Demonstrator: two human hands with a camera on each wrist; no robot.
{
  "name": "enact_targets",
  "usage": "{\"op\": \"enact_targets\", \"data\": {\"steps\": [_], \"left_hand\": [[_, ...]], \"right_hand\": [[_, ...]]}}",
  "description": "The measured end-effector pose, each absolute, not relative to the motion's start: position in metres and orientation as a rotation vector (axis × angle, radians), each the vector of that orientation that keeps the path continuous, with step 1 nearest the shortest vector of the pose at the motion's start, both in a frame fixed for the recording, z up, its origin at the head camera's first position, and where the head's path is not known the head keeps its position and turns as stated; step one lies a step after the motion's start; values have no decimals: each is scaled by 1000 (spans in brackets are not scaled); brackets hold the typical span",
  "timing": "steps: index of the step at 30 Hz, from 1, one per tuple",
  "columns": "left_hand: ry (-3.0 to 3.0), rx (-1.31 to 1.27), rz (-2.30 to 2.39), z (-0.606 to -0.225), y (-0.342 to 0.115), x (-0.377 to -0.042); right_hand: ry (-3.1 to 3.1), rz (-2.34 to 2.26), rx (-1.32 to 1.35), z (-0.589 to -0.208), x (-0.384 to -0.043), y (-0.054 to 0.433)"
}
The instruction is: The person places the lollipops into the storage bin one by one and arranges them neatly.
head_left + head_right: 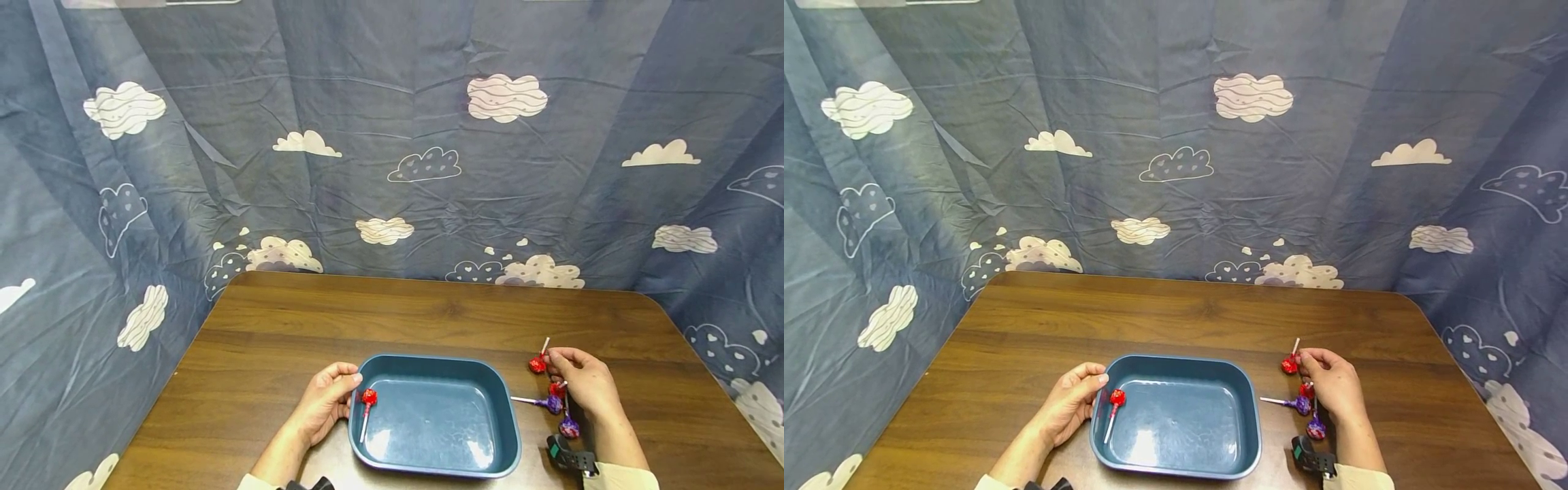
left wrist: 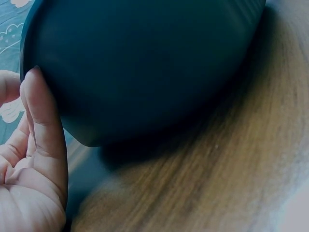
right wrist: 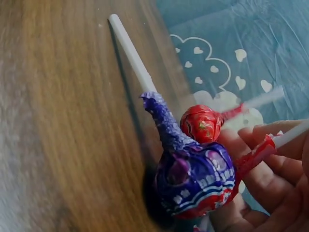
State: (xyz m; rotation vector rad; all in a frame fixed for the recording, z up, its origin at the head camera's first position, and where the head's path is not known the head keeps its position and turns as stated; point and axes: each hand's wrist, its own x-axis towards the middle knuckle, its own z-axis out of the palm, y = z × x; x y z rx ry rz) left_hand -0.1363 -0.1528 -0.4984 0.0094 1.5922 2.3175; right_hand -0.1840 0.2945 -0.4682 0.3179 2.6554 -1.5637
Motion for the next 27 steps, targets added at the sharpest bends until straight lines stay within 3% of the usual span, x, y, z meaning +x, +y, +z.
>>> {"op": "enact_targets", "data": {"steps": [8,27], "left_hand": [[1589,20,2321,-500,-153,-136],[1606,14,2319,-500,-154,-137]], "right_hand": [[2515,-1693,47,-472,-182,292],[2603,-1490,42,-475,-180,287]]}}
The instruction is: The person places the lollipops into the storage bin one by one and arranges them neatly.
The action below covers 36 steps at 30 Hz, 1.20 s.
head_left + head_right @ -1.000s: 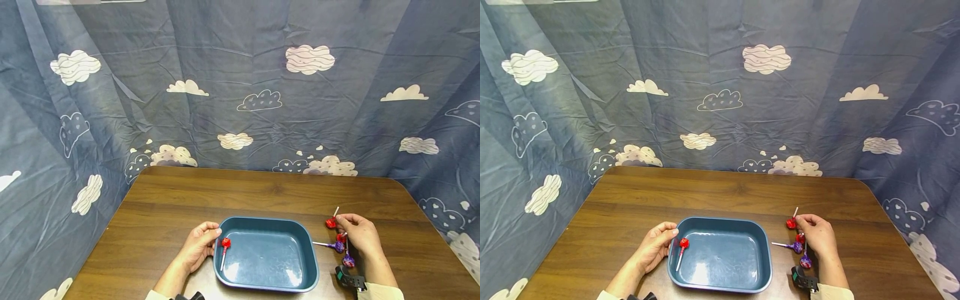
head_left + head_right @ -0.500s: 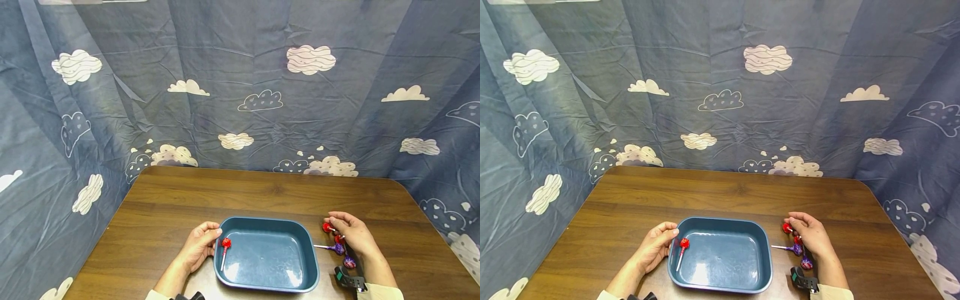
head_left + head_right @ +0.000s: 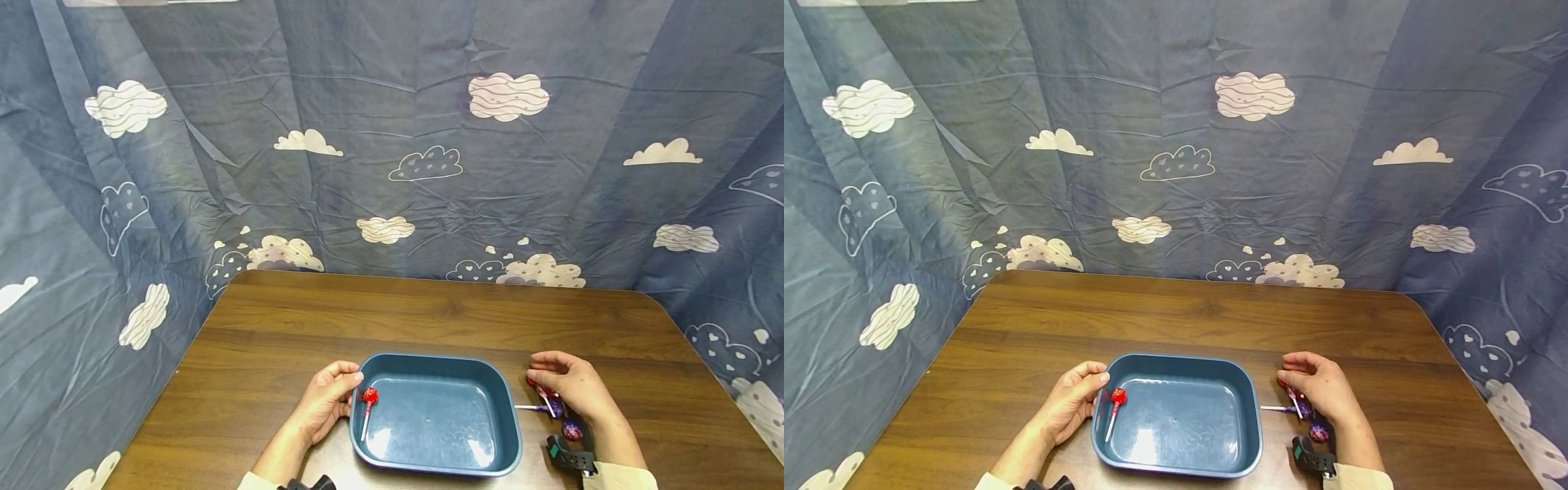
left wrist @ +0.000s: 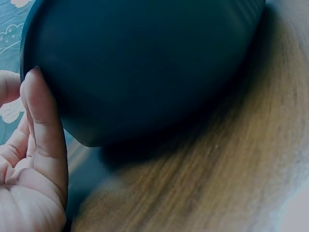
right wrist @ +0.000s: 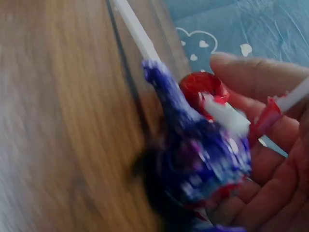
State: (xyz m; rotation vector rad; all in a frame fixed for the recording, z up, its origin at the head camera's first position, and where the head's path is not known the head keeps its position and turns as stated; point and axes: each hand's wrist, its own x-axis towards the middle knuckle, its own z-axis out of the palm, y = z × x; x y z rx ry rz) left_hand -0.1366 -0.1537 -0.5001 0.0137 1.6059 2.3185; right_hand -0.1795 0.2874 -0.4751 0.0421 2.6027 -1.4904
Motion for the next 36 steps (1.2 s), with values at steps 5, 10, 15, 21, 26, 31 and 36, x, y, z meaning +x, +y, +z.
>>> {"op": "enact_targets", "data": {"steps": [5,10,15,21,26,31,36], "left_hand": [[1602,21,2323,-500,-154,-136],[1604,22,2319,-500,-154,-136],[1608,14,2317,-499,-154,-136],[1603,8,2322,-498,-153,-136],[1598,11,2326,-499,-152,-135],[1597,10,2323,-499,-153,-135],[1603,2,2322,-499,-153,-136]], "right_hand": [[2600,-1381,10,-471,-177,292],[2625,-1287,-35,-468,-175,294],[2687,-1248,-12,-464,-174,291],[2765,-1304,37,-453,-172,284],[2912,-1229,21,-436,-169,277],[2897,-1358,-5,-416,-166,263],[2877,-1504,-62,-394,-162,241]]}}
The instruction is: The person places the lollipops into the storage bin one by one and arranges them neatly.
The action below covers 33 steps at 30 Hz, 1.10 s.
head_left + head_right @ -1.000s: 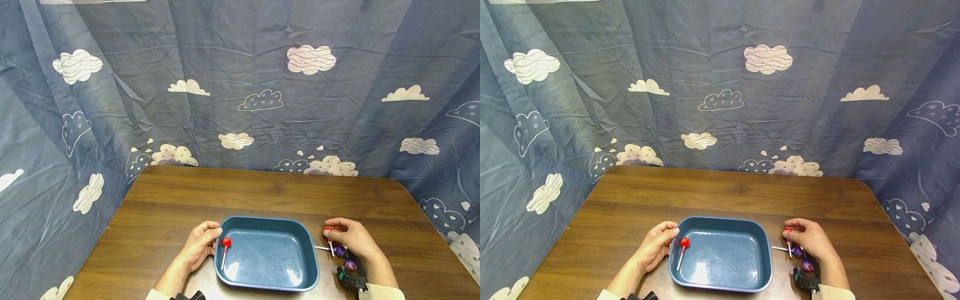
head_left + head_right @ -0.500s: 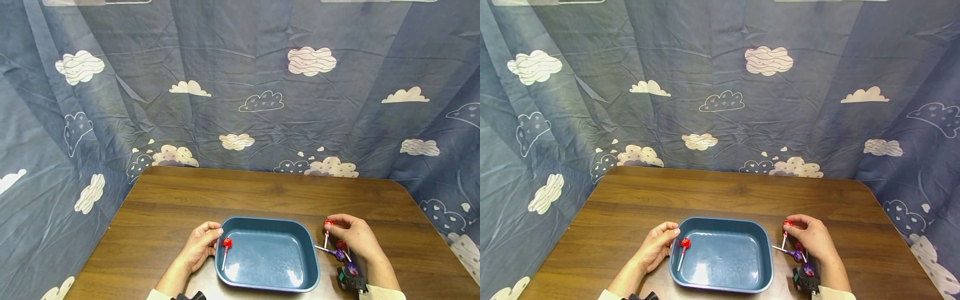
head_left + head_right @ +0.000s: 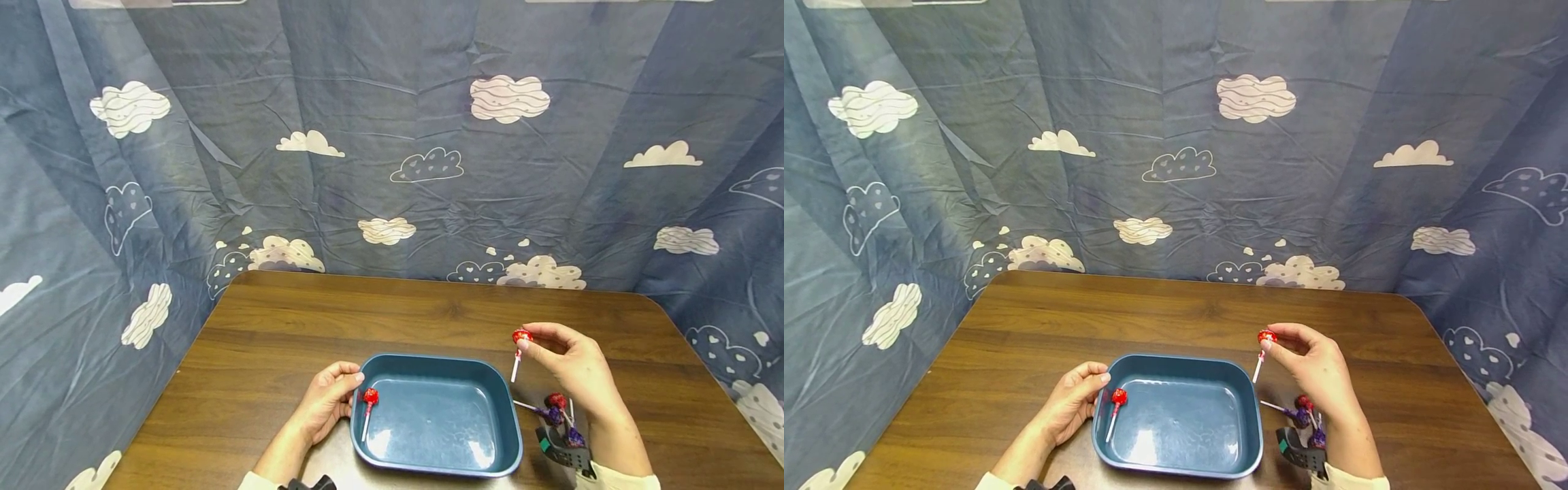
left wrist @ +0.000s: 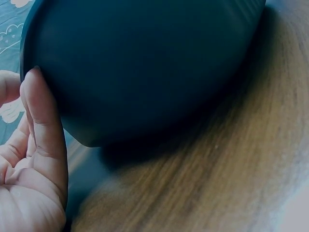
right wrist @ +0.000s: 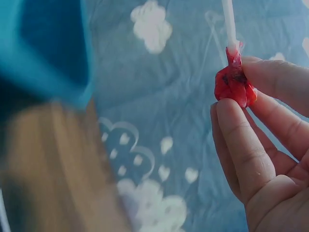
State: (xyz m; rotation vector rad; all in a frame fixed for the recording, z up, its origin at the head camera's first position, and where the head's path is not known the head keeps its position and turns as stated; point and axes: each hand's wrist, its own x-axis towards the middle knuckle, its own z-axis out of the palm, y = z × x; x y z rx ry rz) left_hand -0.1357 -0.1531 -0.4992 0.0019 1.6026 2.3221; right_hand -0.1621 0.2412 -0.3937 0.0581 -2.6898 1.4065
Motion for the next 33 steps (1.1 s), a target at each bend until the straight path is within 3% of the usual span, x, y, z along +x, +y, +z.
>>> {"op": "enact_targets", "data": {"steps": [7,17,33], "left_hand": [[1593,10,2327,-499,-153,-135],[1602,20,2325,-500,-154,-136],[1603,3,2319,-499,-153,-137]], "right_hand": [[-2584,1591,216,-378,-165,205],[-2565,1863,378,-386,-174,143],[-2828,1655,660,-416,-178,82]]}}
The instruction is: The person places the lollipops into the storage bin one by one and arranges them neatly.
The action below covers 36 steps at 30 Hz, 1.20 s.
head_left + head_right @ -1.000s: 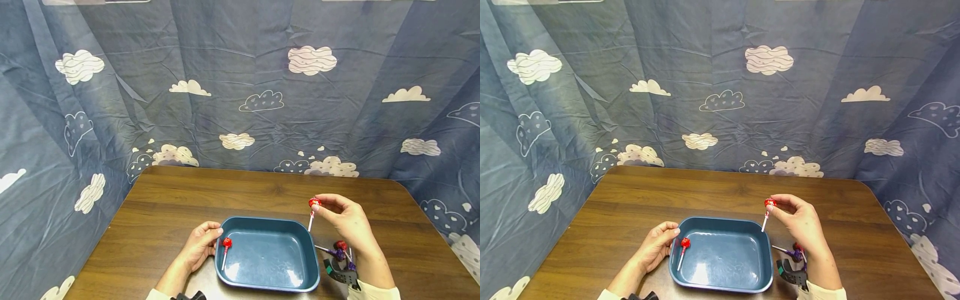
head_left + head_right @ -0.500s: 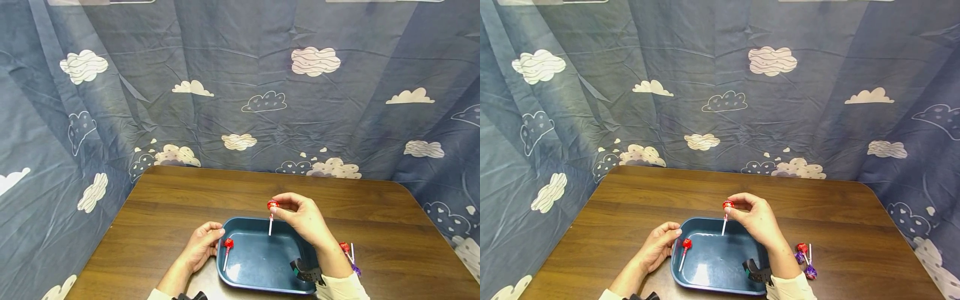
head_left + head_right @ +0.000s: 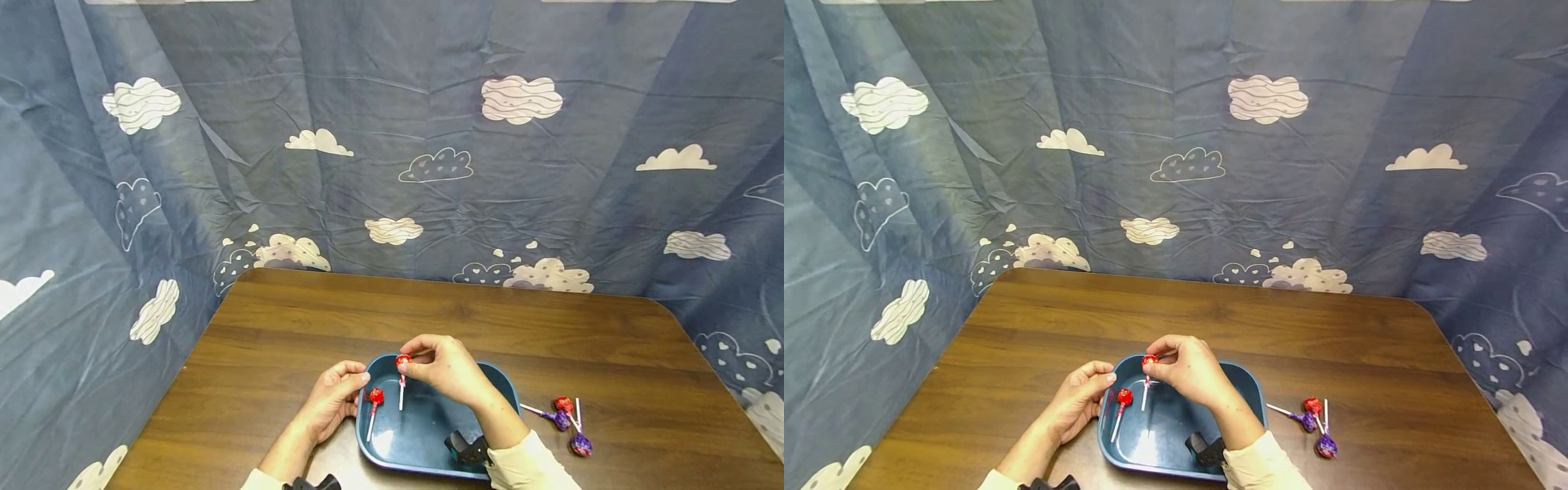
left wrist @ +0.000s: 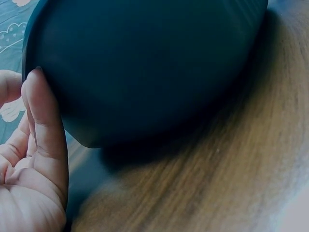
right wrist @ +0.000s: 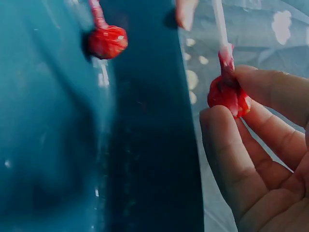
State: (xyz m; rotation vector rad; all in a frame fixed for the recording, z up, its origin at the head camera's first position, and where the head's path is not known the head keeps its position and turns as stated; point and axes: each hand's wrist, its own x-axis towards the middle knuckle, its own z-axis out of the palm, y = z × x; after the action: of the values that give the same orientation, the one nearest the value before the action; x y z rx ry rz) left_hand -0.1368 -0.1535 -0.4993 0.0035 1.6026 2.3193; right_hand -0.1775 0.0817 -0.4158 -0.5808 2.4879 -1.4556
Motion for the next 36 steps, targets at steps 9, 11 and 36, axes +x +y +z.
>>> {"op": "enact_targets", "data": {"steps": [9,11,36], "left_hand": [[1594,9,2321,-498,-154,-137],[1593,10,2322,-498,-154,-137],[1592,10,2324,-500,-154,-137]], "right_hand": [[2468,-1356,-641,-424,-177,72],[2482,-1325,-659,-426,-177,71],[2559,-1035,-770,-442,-177,65]]}}
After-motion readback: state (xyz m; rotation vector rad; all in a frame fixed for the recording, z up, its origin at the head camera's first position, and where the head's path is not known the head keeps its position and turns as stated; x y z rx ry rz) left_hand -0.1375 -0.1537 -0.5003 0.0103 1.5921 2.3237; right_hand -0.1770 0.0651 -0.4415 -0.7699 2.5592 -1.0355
